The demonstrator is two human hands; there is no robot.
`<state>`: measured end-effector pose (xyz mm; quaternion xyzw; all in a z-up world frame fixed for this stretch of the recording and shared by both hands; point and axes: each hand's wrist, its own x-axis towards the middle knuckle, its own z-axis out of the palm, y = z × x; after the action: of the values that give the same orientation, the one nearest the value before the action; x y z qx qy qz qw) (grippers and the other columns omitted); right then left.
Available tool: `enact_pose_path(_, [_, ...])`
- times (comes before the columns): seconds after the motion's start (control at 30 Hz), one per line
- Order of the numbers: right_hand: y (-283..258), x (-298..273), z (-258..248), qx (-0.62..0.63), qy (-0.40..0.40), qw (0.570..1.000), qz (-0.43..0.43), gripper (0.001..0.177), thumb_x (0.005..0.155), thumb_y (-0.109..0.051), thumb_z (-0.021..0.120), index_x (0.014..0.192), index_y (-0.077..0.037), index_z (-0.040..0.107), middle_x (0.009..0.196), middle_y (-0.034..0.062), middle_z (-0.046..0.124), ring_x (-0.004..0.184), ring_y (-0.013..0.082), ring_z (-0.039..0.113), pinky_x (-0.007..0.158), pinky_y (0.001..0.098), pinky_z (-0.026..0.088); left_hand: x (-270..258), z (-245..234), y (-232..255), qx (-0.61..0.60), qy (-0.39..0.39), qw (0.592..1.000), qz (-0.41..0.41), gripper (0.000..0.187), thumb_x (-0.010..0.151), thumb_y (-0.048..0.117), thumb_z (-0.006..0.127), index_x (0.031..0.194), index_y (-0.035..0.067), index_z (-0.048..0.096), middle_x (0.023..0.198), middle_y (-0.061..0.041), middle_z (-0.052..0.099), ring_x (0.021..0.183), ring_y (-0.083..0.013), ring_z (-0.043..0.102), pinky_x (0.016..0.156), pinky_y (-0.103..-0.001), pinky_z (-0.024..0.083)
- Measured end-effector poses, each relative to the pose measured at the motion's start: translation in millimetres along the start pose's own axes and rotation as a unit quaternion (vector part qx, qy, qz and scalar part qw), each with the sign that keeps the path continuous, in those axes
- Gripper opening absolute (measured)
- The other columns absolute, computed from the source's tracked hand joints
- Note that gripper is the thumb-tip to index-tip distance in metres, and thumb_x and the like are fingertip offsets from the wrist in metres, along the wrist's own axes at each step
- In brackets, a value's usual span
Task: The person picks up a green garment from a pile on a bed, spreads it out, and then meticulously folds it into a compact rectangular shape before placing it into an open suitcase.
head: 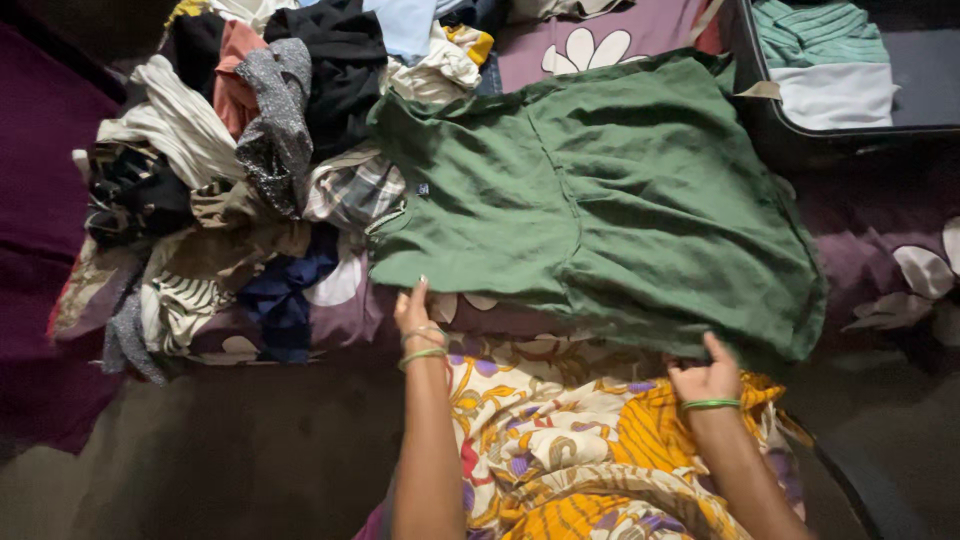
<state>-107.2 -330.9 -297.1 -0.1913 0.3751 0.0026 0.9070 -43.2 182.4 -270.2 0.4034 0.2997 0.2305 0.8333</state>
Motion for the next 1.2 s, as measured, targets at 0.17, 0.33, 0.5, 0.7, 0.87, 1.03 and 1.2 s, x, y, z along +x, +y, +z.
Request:
enact_pose_path(0.17, [-54,-6,-12,0.102,0.026,0.992,-0.068,0.026,0.093,-0.03,0.072,0.115,-0.016,0.069,0.117,0.0026,0.072,0.112,0.025,0.065,0.092,0.049,0.052,-11,23,34,-0.002,0.026,1.0,-0.006,0.039,0.078,0.008,0.084,0.111,0.004,0.062,0.107,-0.009,0.071,0.085,-0.0221,0.071,0.072,-0.04,0.062])
enact_pose_path(0.33, [-89,-4,-29,0.13,-0.046,0.986,-0.095,0.03,0.1,-0.042,0.078,0.114,-0.017,0.07,0.106,0.0005,0.064,0.094,0.022,0.06,0.072,0.0404,0.052,-13,12,48,0.09,0.099,0.988,-0.074,0.046,0.083,0.026,0.088,0.116,0.012,0.06,0.104,-0.005,0.067,0.071,-0.0208,0.053,0.057,-0.035,0.038])
enact_pose_path(0.5, [-87,6,-31,0.065,-0.001,0.997,-0.05,0.023,0.101,-0.024,0.068,0.122,-0.017,0.066,0.131,0.0043,0.068,0.117,0.0277,0.064,0.093,0.0473,0.055,-25,13,45,0.069,0.072,0.993,-0.064,0.044,0.081,0.026,0.086,0.115,0.012,0.062,0.101,-0.004,0.068,0.069,-0.0193,0.066,0.051,-0.036,0.053])
enact_pose_path(0.7, [-85,1,-31,0.12,0.023,0.99,-0.075,0.036,0.097,-0.026,0.057,0.13,-0.012,0.064,0.137,0.009,0.068,0.128,0.0337,0.061,0.108,0.0625,0.042,-63,35,53,-0.032,-0.055,0.997,-0.052,0.039,0.084,0.015,0.076,0.12,0.014,0.06,0.106,-0.003,0.069,0.08,-0.0216,0.069,0.06,-0.04,0.058])
enact_pose_path(0.87, [-86,1,-32,0.117,-0.024,0.987,-0.112,0.038,0.101,-0.031,0.057,0.132,-0.01,0.066,0.14,0.0125,0.066,0.125,0.0356,0.062,0.106,0.0579,0.047,-68,41,49,-0.078,-0.1,0.99,-0.055,0.041,0.085,0.005,0.074,0.122,0.018,0.062,0.11,0.002,0.069,0.1,-0.0197,0.066,0.08,-0.04,0.058])
enact_pose_path(1.03, [-105,-2,-24,0.06,0.153,0.97,-0.177,0.029,0.101,-0.019,0.062,0.128,-0.011,0.066,0.126,0.0089,0.07,0.115,0.0298,0.066,0.101,0.0521,0.052,-30,18,31,-0.068,-0.083,0.994,-0.025,0.036,0.088,0.002,0.076,0.121,0.011,0.065,0.109,-0.004,0.07,0.088,-0.0208,0.065,0.072,-0.036,0.052])
enact_pose_path(1.2, [-128,-28,3,-0.078,0.133,0.853,-0.498,0.038,0.093,0.005,0.054,0.124,-0.011,0.069,0.119,0.0004,0.069,0.104,0.0156,0.064,0.097,0.0362,0.053,-13,1,37,-0.04,-0.012,0.997,0.065,0.034,0.083,-0.008,0.073,0.114,0.005,0.068,0.107,-0.006,0.073,0.088,-0.0193,0.07,0.079,-0.034,0.058])
